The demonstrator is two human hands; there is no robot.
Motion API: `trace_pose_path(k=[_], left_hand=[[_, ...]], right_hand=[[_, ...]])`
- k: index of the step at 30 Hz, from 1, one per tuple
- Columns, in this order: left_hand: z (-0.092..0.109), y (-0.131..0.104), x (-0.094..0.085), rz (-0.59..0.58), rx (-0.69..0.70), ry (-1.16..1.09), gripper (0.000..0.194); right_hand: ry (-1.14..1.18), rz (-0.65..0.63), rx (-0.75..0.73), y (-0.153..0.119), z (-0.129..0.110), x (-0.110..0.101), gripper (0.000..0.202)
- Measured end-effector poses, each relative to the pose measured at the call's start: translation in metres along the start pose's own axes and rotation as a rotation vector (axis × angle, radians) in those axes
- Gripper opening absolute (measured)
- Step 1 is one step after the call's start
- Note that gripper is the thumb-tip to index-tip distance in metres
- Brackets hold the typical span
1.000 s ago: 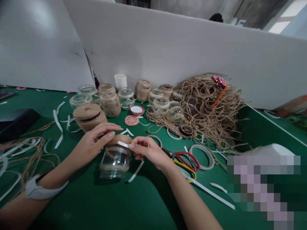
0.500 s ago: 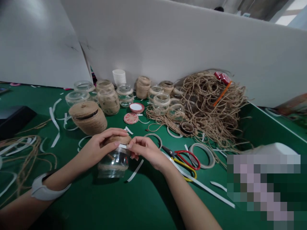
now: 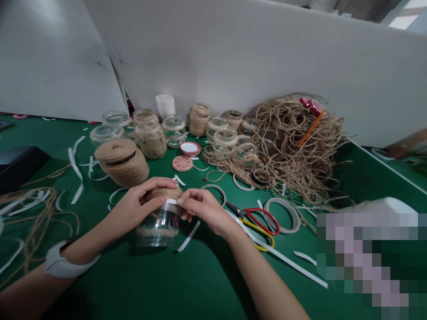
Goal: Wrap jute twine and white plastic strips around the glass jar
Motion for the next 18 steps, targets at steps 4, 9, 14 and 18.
trace_pose_path(k=[4, 9, 14, 18], left_hand=[[-0.001, 0.000, 0.000, -0.008, -0.024, -0.013, 0.026], [-0.001, 0.000, 0.001, -0.035, -0.045, -0.059, 0.026], [-0.002, 0.000, 0.000, -0.029, -0.044, -0.088, 0.021], [-0.003, 0.000, 0.000, -0.018, -0.043, -0.100, 0.020]], right_hand=[[-0.001, 0.007, 0.018, -0.001, 0.001, 0.000, 0.034], [-0.025, 0.028, 0.043, -0.002, 0.002, -0.002, 0.035], [-0.090, 0.040, 0.079, -0.002, 0.004, -0.008, 0.038], [-0.111, 0.046, 0.074, -0.001, 0.004, -0.011, 0.037]])
Point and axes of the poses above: each hand's wrist, its own y-axis towards the middle knuckle, its own x-axis out of the palm, z = x × y, the point moved 10 cm from there along y, towards the middle knuckle, and after that the axes turned 7 degrees about z, right-handed, at the moved point
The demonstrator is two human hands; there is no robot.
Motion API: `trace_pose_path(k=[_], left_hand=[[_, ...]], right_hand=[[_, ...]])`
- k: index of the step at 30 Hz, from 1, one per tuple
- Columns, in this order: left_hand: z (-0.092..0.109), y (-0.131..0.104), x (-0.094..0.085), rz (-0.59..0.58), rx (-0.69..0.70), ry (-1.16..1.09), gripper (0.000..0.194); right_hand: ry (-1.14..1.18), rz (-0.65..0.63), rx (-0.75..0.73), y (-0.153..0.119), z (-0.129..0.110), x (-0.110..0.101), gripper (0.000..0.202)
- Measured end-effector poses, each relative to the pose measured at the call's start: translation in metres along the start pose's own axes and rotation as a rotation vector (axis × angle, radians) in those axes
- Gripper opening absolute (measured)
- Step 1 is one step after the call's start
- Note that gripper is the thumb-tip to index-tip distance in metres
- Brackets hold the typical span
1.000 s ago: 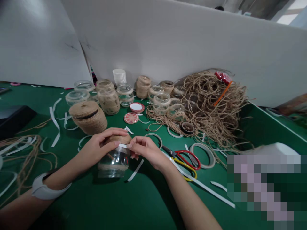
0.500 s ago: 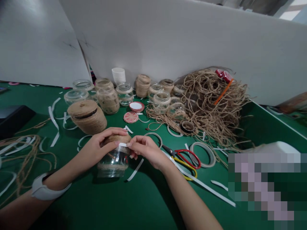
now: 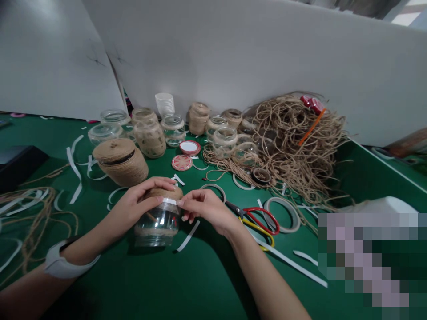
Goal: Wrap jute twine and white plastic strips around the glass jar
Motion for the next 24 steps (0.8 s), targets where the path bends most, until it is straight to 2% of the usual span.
trace_pose_path(k=[7, 11, 17, 24], left_hand=[[-0.003, 0.000, 0.000, 0.039, -0.017, 0.023, 0.014], [-0.005, -0.001, -0.002, 0.078, -0.031, 0.050, 0.013], [-0.002, -0.002, 0.001, 0.017, -0.023, 0.028, 0.019], [-0.009, -0.004, 0.003, -0.019, -0.106, -0.091, 0.021]], right_hand=[[-0.027, 0.021, 0.010, -0.001, 0.002, 0.001, 0.039], [0.027, -0.050, 0.045, -0.003, 0.007, 0.008, 0.046], [0.153, -0.094, 0.021, 0.000, 0.006, 0.012, 0.047], [0.130, -0.089, -0.024, 0.003, 0.013, 0.018, 0.052]])
Point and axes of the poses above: each hand's wrist, its own y-axis towards the middle knuckle, its own x-axis out of the palm, z = x × y, the point moved 10 cm from there along y, towards the middle knuckle, and after that the axes turned 7 degrees about z, right-handed, at the moved point
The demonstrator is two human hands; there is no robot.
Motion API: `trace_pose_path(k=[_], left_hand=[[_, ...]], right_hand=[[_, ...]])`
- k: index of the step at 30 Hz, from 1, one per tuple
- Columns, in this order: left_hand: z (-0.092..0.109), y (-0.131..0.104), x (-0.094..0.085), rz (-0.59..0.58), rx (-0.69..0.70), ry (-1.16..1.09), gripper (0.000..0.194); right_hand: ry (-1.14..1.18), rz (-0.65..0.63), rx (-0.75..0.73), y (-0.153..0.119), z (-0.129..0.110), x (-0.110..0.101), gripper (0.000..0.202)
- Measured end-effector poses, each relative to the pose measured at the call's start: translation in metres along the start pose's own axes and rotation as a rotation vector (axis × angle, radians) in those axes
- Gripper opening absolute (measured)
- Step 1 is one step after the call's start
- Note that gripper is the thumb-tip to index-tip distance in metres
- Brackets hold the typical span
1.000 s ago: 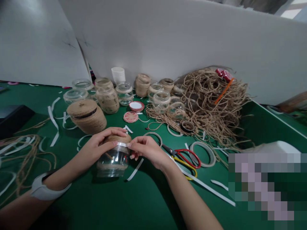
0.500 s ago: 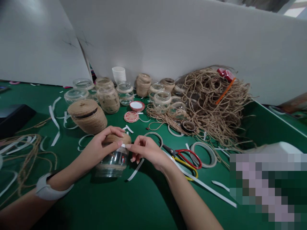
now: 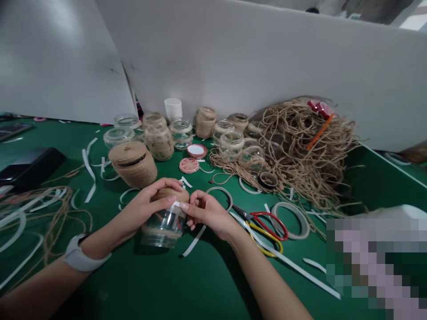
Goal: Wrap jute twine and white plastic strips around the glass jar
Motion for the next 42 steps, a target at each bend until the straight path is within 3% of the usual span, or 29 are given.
trace_pose_path(k=[10, 14, 18, 23, 29, 35, 42], left_hand=[[-0.009, -0.005, -0.001, -0.083, -0.134, -0.181, 0.020], [-0.012, -0.004, 0.003, -0.102, -0.196, -0.298, 0.026], [-0.017, 0.001, 0.001, -0.026, -0.202, -0.398, 0.021], [-0.017, 0.006, 0.000, -0.032, -0.102, -0.204, 0.026], [-0.026, 0.010, 0.001, -0.031, -0.083, -0.171, 0.038], [-0.021, 0.011, 0.009, -0.041, 0.009, -0.073, 0.038], [0.000, 0.002, 0.020, -0.031, 0.181, 0.073, 0.038]], right_hand=[[0.007, -0.024, -0.029, 0.000, 0.000, -0.001, 0.048], [0.087, 0.067, -0.059, 0.002, -0.002, -0.007, 0.047], [0.065, 0.204, -0.112, 0.005, -0.006, -0.019, 0.049], [-0.107, 0.261, -0.184, 0.003, -0.014, -0.022, 0.050], [-0.398, 0.385, -0.487, -0.014, -0.047, -0.018, 0.039], [-0.465, 0.344, -0.503, -0.017, -0.048, -0.009, 0.029], [-0.643, 0.334, -0.478, -0.021, -0.052, -0.010, 0.038]])
Point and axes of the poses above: each hand's wrist, its own y-axis towards the middle knuckle, its own x-axis out of the palm, z = x × y, the point moved 10 cm from there along y, towards the middle knuckle, and after that the axes turned 7 degrees about z, right-handed, at the moved point
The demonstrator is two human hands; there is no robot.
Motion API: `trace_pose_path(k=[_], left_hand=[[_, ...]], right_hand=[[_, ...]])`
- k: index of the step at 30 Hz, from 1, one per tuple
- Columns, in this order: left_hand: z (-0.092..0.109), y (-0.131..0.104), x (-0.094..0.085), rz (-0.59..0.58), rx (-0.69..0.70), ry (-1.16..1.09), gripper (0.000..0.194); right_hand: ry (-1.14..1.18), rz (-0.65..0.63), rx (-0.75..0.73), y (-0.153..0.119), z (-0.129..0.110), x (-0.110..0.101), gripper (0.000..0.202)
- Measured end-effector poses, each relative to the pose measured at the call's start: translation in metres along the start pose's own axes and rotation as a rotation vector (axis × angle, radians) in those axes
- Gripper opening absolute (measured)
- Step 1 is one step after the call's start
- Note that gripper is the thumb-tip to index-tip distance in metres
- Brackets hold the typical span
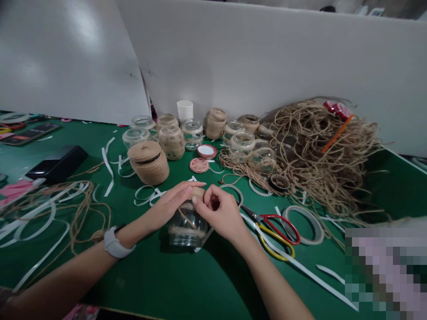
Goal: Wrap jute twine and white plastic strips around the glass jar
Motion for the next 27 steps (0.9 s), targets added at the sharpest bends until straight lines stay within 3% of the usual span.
trace_pose_path(k=[27], left_hand=[[0.0023, -0.0001, 0.0026, 0.001, 0.040, 0.069, 0.037]], right_hand=[[-0.078, -0.057, -0.089, -0.0018, -0.0091, 0.0023, 0.024]])
Point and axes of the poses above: each hand's wrist, its own y-axis towards the middle knuckle, its own x-axis out of the palm, z = x × y, the point moved 10 cm from there along y, towards the middle knuckle, and after that the axes turned 7 degrees about z, right-handed, at the moved point
